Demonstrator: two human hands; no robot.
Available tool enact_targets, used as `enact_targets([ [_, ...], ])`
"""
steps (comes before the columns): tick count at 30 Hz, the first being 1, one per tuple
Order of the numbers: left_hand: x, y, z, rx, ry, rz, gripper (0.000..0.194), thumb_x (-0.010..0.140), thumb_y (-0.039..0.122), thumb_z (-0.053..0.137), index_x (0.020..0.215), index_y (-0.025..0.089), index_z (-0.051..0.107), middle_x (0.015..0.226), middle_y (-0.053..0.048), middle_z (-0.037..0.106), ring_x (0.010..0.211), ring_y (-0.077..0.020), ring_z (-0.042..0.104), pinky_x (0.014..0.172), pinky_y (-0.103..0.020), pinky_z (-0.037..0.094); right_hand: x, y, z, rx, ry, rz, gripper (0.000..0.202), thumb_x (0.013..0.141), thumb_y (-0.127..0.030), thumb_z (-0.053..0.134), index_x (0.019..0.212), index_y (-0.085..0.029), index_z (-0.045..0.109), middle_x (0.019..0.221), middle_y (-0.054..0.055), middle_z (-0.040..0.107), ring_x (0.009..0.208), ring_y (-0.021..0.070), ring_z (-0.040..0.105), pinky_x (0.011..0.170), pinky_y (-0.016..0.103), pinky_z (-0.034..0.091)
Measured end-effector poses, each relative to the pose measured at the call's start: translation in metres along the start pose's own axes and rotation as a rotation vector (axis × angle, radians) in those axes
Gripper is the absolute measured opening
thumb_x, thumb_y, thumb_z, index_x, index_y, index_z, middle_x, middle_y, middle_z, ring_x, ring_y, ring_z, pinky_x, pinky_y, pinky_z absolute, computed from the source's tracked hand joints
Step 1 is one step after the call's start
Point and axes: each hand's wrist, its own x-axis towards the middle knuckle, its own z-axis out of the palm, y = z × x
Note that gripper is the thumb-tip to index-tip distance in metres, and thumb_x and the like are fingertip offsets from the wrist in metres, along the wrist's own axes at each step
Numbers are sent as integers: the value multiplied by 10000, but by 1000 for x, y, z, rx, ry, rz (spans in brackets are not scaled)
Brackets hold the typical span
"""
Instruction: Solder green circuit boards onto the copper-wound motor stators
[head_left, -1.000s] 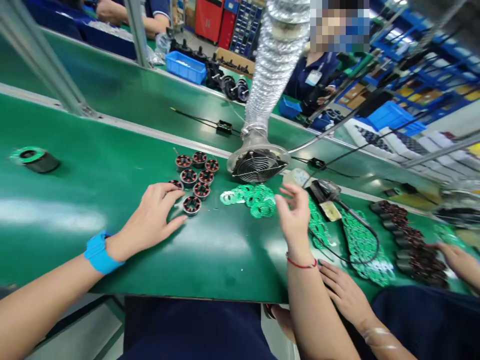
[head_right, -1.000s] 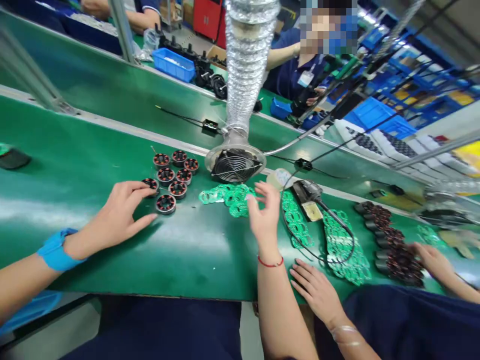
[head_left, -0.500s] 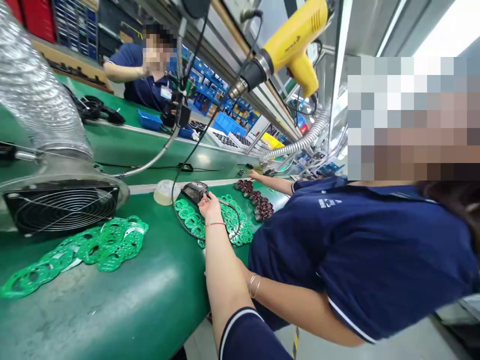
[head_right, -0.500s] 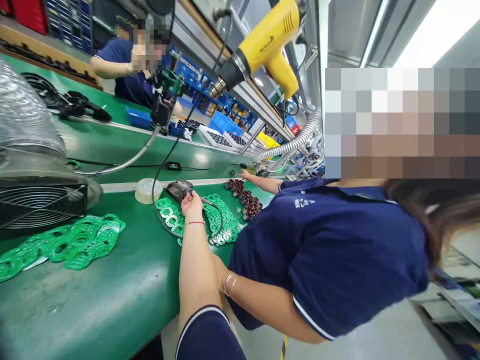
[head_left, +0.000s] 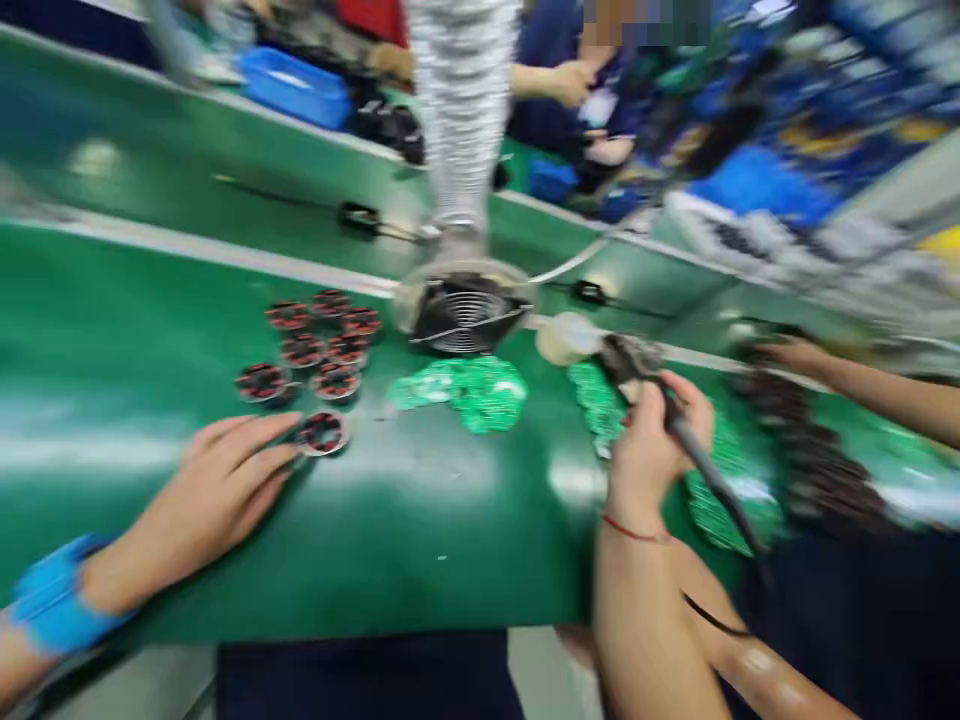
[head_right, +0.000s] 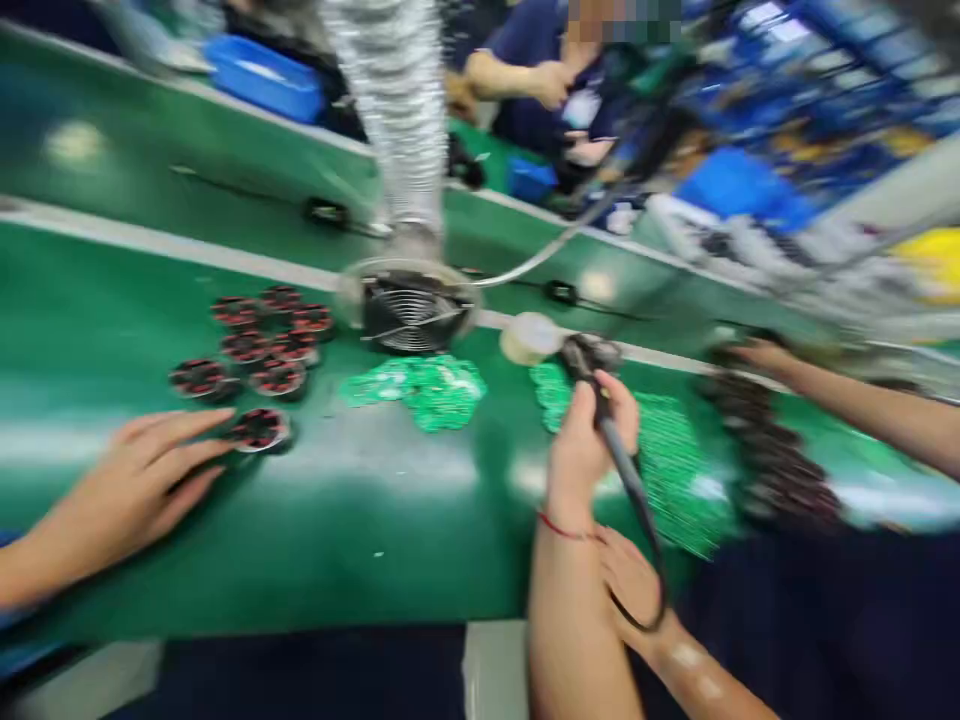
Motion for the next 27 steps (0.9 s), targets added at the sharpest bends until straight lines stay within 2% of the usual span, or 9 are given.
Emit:
enact_targets([
  [3,-26,3,-24,-8,-65,-220,333,927,364,536,1197,171,509,1314,-174,591,1228,-308,571,1021,-497,484,-45,-4,24,36,-360,-213,463,845,-430,677,1239,-196,613,827,20,737,586,173,703,553,311,580],
  [7,3,9,-19,-57,-186,-339,550,901,421,567,1352,134,439,1287,-174,582,1196,-325,560,1024,-519,475,-81,-17,24,22,-719,-420,178,946,-306,561,1087,-239,646,702,-18,747,557,162,729,603,290,609],
  [11,25,23,-11,-27,-211,-231,493,946,364,460,1382,135,438,1295,-181,583,1186,-331,579,1008,-507,479,-99,-18,25,-60,-767,-528,100,924,-220,558,1004,-245,610,875,23,776,735,172,762,694,295,611],
  [14,19,34,-10,46,-221,-256,654,893,456,548,1414,102,373,1183,-203,632,1042,-370,633,901,-534,508,-101,-8,28,-182,-731,-485,184,875,-200,565,1055,-239,565,919,47,747,817,202,744,743,349,602],
  [16,11,37,-13,-78,-282,-290,706,883,518,557,1416,120,321,1088,-165,658,929,-330,652,826,-503,534,-97,0,31,-265,-726,-439,249,852,-190,570,1095,-232,538,939,58,724,853,216,723,766,375,591],
  [18,6,33,-15,-285,-340,-317,605,925,526,497,1374,165,311,1028,-112,657,864,-262,647,778,-434,551,-92,5,34,-335,-755,-450,308,830,-172,580,1129,-226,528,967,69,708,875,226,699,785,392,577],
  [20,6,26,-14,-382,-344,-313,536,941,503,489,1344,191,323,1070,-103,638,898,-234,630,791,-399,550,-87,7,38,-390,-812,-504,339,817,-147,581,1144,-226,535,967,70,701,875,236,680,786,400,564],
  [23,18,19,-7,-301,-354,-171,562,902,467,582,1368,219,387,1242,-122,583,1078,-273,578,916,-448,511,-87,4,42,-425,-901,-564,350,824,-126,566,1158,-228,549,923,58,699,863,242,666,778,398,551],
  [27,38,31,8,-363,-423,40,356,916,375,591,1233,223,534,1271,-89,599,1207,-279,523,1032,-456,442,-105,-2,45,-393,-1004,-608,314,854,-134,554,1154,-221,583,895,56,704,838,231,669,769,374,555],
])
